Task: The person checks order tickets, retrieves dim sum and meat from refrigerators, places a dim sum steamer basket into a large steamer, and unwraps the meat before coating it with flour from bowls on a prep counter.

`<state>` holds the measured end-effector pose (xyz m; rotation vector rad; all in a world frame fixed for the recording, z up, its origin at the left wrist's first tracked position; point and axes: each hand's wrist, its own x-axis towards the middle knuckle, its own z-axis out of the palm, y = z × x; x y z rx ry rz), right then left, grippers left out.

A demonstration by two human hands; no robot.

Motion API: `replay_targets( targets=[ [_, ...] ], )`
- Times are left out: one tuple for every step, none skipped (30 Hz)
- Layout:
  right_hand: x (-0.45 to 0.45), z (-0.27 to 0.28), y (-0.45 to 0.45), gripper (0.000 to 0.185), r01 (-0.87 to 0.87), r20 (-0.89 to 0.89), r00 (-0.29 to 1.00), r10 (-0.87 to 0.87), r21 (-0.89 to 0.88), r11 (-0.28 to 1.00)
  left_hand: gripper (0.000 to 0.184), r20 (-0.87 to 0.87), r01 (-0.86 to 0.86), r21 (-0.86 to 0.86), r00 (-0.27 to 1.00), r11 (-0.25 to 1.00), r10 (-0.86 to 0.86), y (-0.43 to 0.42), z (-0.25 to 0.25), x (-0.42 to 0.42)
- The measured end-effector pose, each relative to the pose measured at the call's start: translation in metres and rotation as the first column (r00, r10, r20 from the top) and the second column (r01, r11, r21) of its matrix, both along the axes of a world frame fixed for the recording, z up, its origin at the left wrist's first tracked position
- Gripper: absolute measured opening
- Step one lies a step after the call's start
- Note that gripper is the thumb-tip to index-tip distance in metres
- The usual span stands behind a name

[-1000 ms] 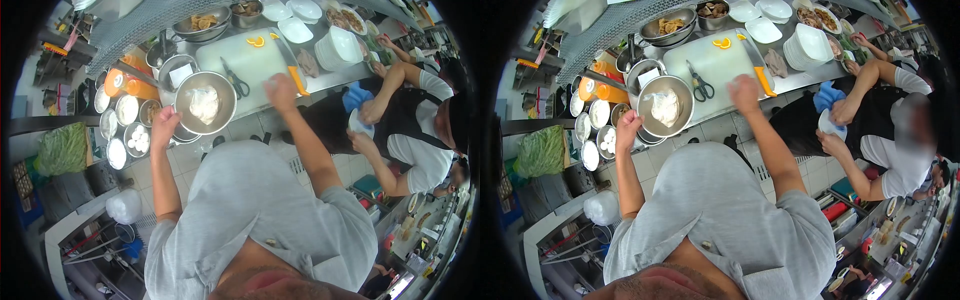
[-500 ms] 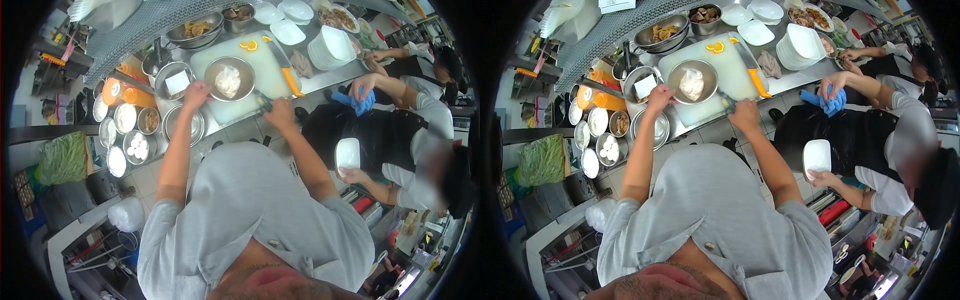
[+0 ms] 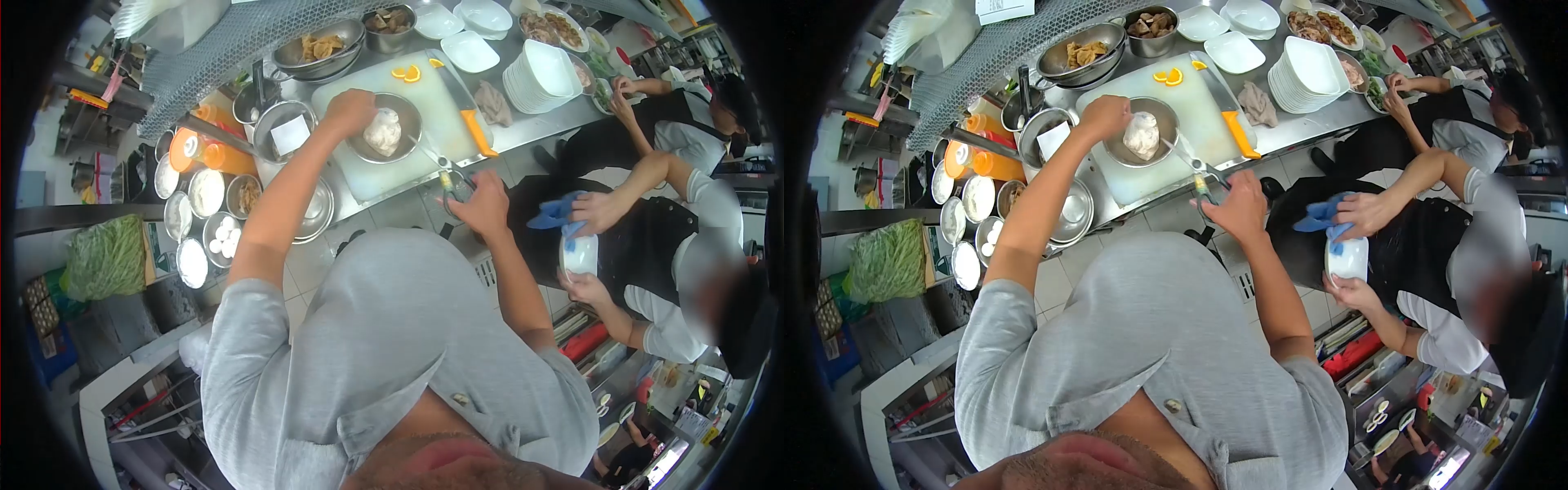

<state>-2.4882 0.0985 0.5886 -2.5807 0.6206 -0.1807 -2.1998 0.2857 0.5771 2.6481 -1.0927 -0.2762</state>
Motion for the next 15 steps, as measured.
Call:
replay_targets(
  targets=[
    [0.01, 0.002, 0.001, 0.064, -0.044, -0.007, 0.999, 0.044, -0.036, 0.998, 0.025, 0.01, 0.024, 0.056, 1.0, 0.998, -0.025, -0.008, 0.001, 0.003],
    [0.019, 0.005, 0.001, 0.066, -0.067, 0.004, 0.998, 0.067, -0.061, 0.996, 0.023, 0.017, 0.048, 0.113, 0.999, 0.992, -0.05, -0.013, 0.003, 0.004],
    [0.028, 0.006, 0.002, 0.068, -0.089, 0.012, 0.996, 0.09, -0.085, 0.992, 0.021, 0.023, 0.064, 0.14, 0.997, 0.988, -0.068, -0.016, 0.004, 0.005],
    [0.035, 0.009, 0.005, 0.07, -0.112, 0.017, 0.993, 0.114, -0.11, 0.988, 0.02, 0.028, 0.08, 0.167, 0.996, 0.983, -0.085, -0.017, 0.005, 0.004],
    [0.043, 0.012, 0.006, 0.072, -0.12, -0.012, 0.993, 0.12, -0.09, 0.989, 0.019, 0.032, 0.092, 0.193, 0.994, 0.977, -0.1, -0.019, 0.005, 0.003],
    [0.05, 0.012, 0.007, 0.072, -0.147, -0.024, 0.989, 0.145, -0.111, 0.983, 0.018, 0.028, 0.114, 0.192, 0.992, 0.975, -0.121, -0.02, 0.006, 0.003],
    [0.057, 0.012, 0.008, 0.072, -0.175, -0.036, 0.985, 0.172, -0.133, 0.976, 0.018, 0.025, 0.134, 0.19, 0.99, 0.973, -0.141, -0.022, 0.008, 0.003],
    [0.065, 0.013, 0.01, 0.072, -0.204, -0.048, 0.979, 0.199, -0.154, 0.967, 0.018, 0.022, 0.153, 0.188, 0.987, 0.97, -0.16, -0.023, 0.01, 0.002],
    [0.071, 0.015, 0.013, 0.072, -0.219, -0.071, 0.975, 0.21, -0.157, 0.963, 0.018, -0.01, 0.154, 0.179, 0.988, 0.972, -0.154, -0.025, 0.011, 0.001],
    [0.077, 0.017, 0.018, 0.072, -0.233, -0.094, 0.971, 0.22, -0.159, 0.959, 0.018, -0.043, 0.155, 0.169, 0.988, 0.973, -0.15, -0.027, 0.015, -0.002],
    [0.083, 0.018, 0.021, 0.071, -0.247, -0.118, 0.966, 0.23, -0.161, 0.955, 0.018, -0.077, 0.156, 0.159, 0.986, 0.975, -0.145, -0.029, 0.018, -0.004],
    [0.09, 0.017, 0.023, 0.07, -0.245, -0.113, 0.967, 0.23, -0.145, 0.958, 0.018, -0.087, 0.163, 0.157, 0.985, 0.974, -0.151, -0.031, 0.02, -0.007],
    [0.096, 0.014, 0.026, 0.069, -0.243, -0.108, 0.967, 0.23, -0.13, 0.961, 0.018, -0.098, 0.17, 0.155, 0.983, 0.973, -0.156, -0.032, 0.02, -0.009],
    [0.101, 0.013, 0.027, 0.069, -0.243, -0.103, 0.967, 0.231, -0.113, 0.964, 0.018, -0.109, 0.176, 0.153, 0.981, 0.972, -0.16, -0.031, 0.02, -0.01],
    [0.106, 0.013, 0.027, 0.066, -0.252, -0.167, 0.957, 0.236, -0.083, 0.964, 0.019, -0.088, 0.167, 0.145, 0.984, 0.975, -0.155, -0.029, 0.017, -0.007]
  ],
)
